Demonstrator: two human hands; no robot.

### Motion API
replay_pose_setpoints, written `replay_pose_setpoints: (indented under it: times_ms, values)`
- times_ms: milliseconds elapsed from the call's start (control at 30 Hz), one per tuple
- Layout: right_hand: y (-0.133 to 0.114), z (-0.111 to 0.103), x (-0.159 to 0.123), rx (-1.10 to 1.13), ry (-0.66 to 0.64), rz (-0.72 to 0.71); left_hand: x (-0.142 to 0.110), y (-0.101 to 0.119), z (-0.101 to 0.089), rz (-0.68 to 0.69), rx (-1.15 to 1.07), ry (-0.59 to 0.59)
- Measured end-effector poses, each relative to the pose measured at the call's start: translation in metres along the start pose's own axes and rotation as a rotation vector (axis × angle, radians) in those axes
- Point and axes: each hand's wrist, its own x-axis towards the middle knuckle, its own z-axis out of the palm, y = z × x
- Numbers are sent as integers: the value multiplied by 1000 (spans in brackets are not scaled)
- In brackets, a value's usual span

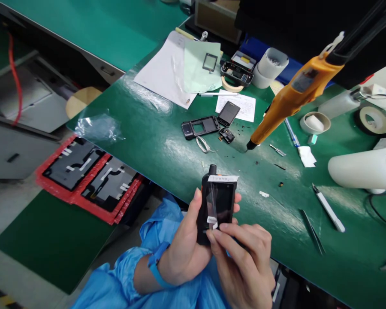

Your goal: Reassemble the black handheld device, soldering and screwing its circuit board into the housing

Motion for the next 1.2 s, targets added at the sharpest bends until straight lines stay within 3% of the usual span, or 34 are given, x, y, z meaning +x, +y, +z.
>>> replay_pose_setpoints:
  times_ms: [367, 833, 1200]
  values:
    - [-4, -6, 3, -37, -63, 7, -3, 2, 0, -20, -23, 12]
    - [-5, 1, 5, 20, -38, 34, -2, 4, 0, -24, -9, 10]
    - [-10, 5, 7, 54, 57, 63, -3, 0, 0, 30, 64, 51]
